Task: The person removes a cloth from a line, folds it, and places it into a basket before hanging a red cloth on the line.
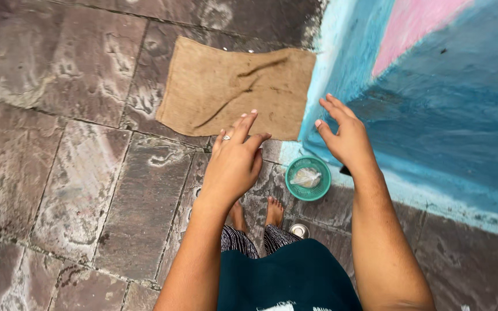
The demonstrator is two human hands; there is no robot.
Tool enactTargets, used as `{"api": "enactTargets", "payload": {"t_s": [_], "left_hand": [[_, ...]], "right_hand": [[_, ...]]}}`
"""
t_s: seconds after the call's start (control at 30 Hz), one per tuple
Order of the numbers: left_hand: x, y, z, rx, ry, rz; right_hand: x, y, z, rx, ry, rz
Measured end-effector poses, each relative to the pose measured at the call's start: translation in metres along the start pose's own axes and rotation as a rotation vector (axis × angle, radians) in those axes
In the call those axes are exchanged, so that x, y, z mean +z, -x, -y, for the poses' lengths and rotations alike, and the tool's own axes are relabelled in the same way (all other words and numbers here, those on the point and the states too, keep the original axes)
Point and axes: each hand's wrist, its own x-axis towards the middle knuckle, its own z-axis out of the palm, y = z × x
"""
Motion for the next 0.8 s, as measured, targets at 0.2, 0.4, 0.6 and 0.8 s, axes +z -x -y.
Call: {"api": "enactTargets", "payload": {"t_s": [0.2,0.4,0.6,0.8], "left_hand": [[0.169,-0.041,0.082,-0.061,0.139,0.334],[0.372,-0.027,0.169,-0.313,0.266,0.693],[0.546,-0.008,0.239,-0.462,0.377,0.862],[0.615,0.001,0.258,-0.498,0.504,0.831]], "right_hand": [[0.109,0.031,-0.183,0.369,-0.401,-0.107],[0.257,0.133,-0.350,1.196,-1.121,-0.316],[0.413,0.211,-0.508,1.529,-1.198,-0.416],[0.501,0.222,-0.584,1.837,-1.315,-0.781]]}}
